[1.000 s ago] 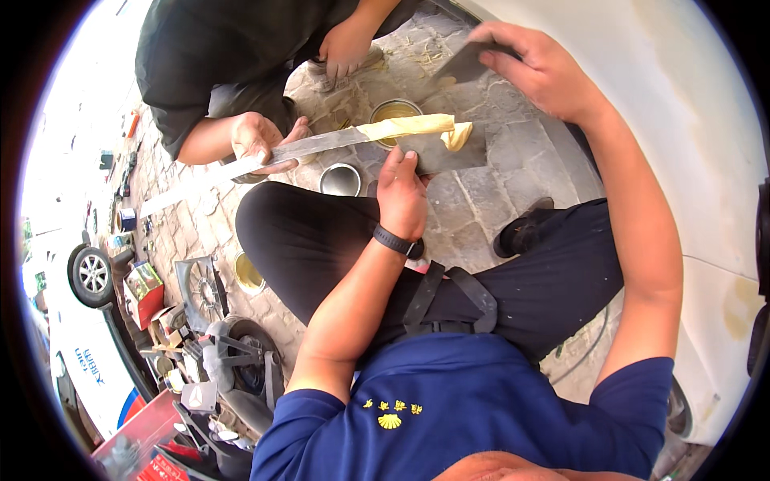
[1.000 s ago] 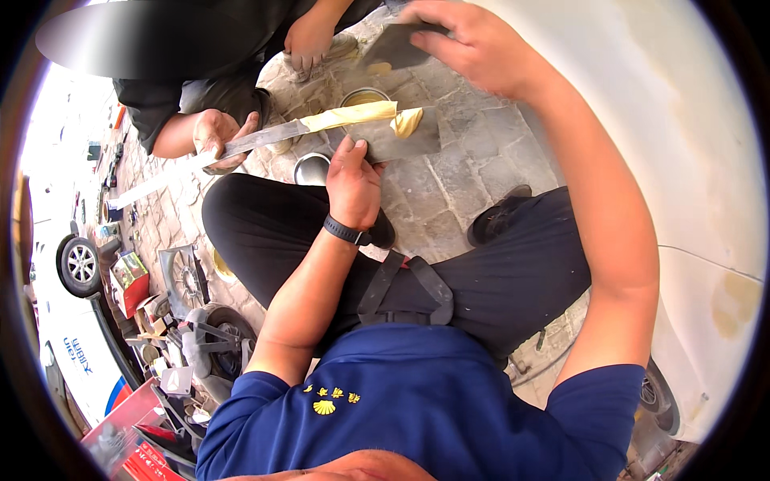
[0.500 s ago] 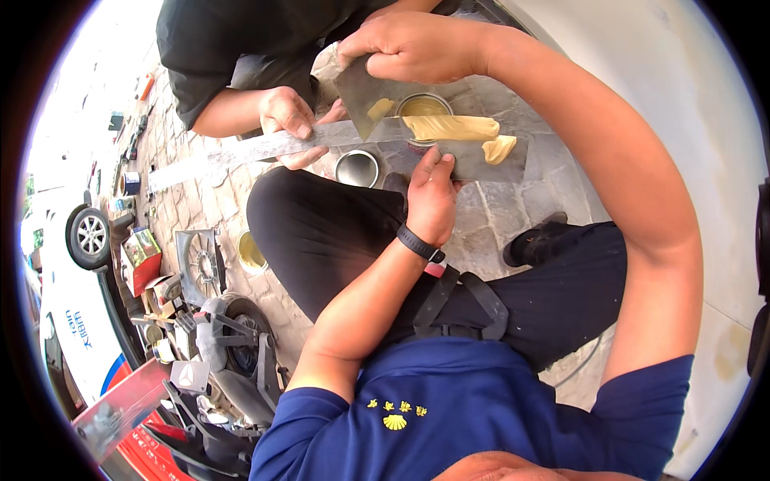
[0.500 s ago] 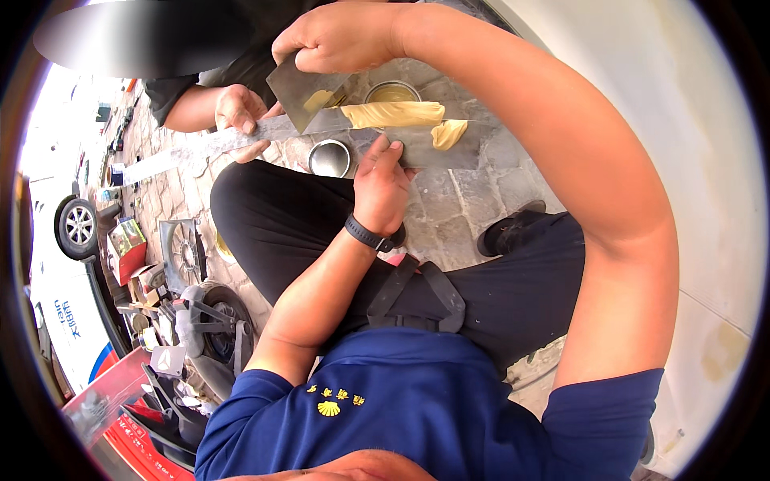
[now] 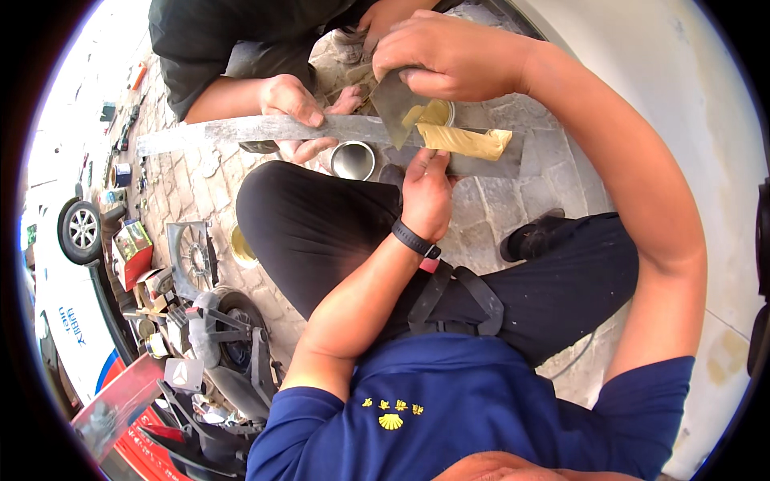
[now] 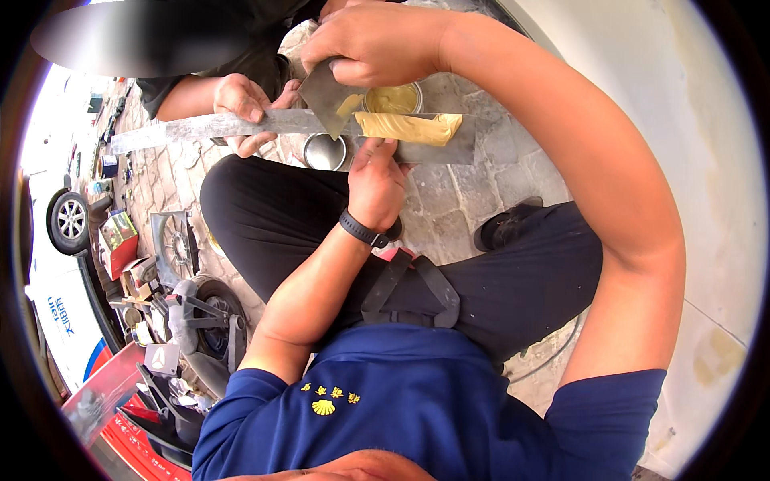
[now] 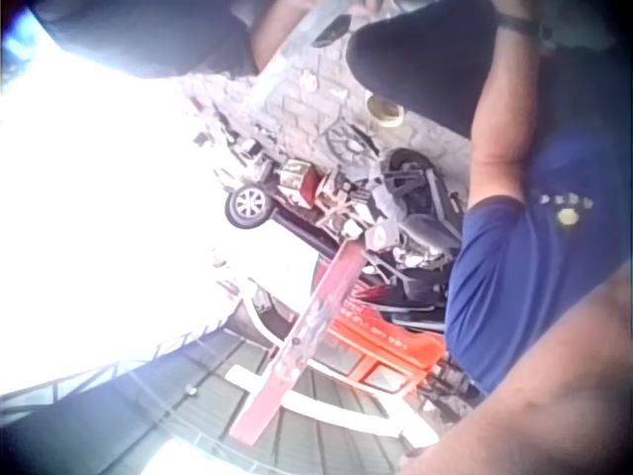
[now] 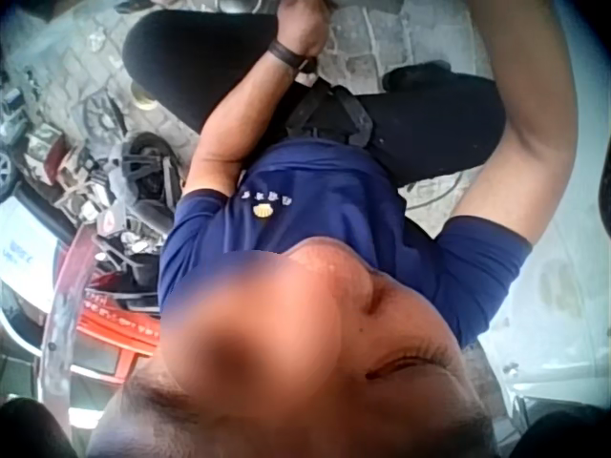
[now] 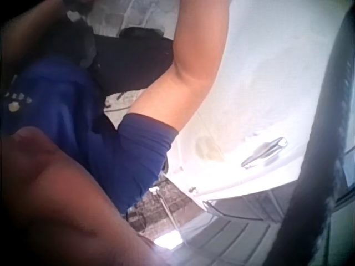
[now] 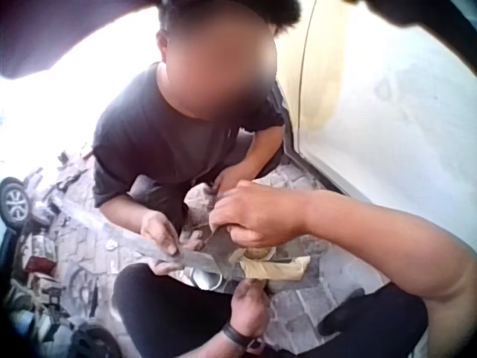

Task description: The person mixes a yellow paste in a can and applies it to a metal sheet using a scraper. They then apply the filler to a white car door, smoothing it out. The person adds a hardener from a tube to the filler on the sheet and mixes it before applying more to the car.

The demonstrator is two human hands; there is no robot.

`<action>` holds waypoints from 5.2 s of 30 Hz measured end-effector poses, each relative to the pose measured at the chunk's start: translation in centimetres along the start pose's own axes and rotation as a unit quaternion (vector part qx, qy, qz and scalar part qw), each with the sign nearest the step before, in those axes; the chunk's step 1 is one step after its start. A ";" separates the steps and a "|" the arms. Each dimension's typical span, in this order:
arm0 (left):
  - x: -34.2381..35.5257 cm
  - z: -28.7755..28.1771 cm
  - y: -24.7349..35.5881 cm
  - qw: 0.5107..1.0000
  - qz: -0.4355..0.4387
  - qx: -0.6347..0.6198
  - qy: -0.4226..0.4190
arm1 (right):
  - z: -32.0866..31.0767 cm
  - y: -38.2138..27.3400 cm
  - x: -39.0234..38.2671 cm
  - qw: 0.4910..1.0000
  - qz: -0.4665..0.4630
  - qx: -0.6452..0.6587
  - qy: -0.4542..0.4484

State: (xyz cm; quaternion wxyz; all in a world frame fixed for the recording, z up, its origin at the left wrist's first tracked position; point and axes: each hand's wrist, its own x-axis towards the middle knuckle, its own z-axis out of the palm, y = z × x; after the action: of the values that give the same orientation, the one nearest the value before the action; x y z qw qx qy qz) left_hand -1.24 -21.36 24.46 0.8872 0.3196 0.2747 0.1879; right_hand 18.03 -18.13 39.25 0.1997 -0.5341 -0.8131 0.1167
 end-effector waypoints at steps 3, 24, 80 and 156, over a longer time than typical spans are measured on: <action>-0.2 0.5 0.4 1.000 0.005 0.008 0.017 | 0.1 -0.2 -0.6 1.000 0.004 0.002 0.005; 0.2 0.3 -0.4 1.000 0.003 -0.008 0.000 | 0.2 0.6 -3.1 0.998 0.037 0.015 -0.056; -1.2 2.5 -0.2 0.997 0.036 -0.014 -0.064 | 5.1 -4.8 -22.2 0.895 0.317 0.220 0.223; 0.4 9.1 1.0 0.958 0.039 0.156 -0.236 | 3.2 -9.7 -25.4 0.756 0.205 0.284 0.553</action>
State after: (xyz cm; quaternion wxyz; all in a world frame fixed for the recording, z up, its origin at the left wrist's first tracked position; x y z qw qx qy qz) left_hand 4.47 -24.61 30.83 0.8578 0.4999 0.0706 0.0967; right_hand 17.50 -45.17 35.26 0.7288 -0.5782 -0.3611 0.0649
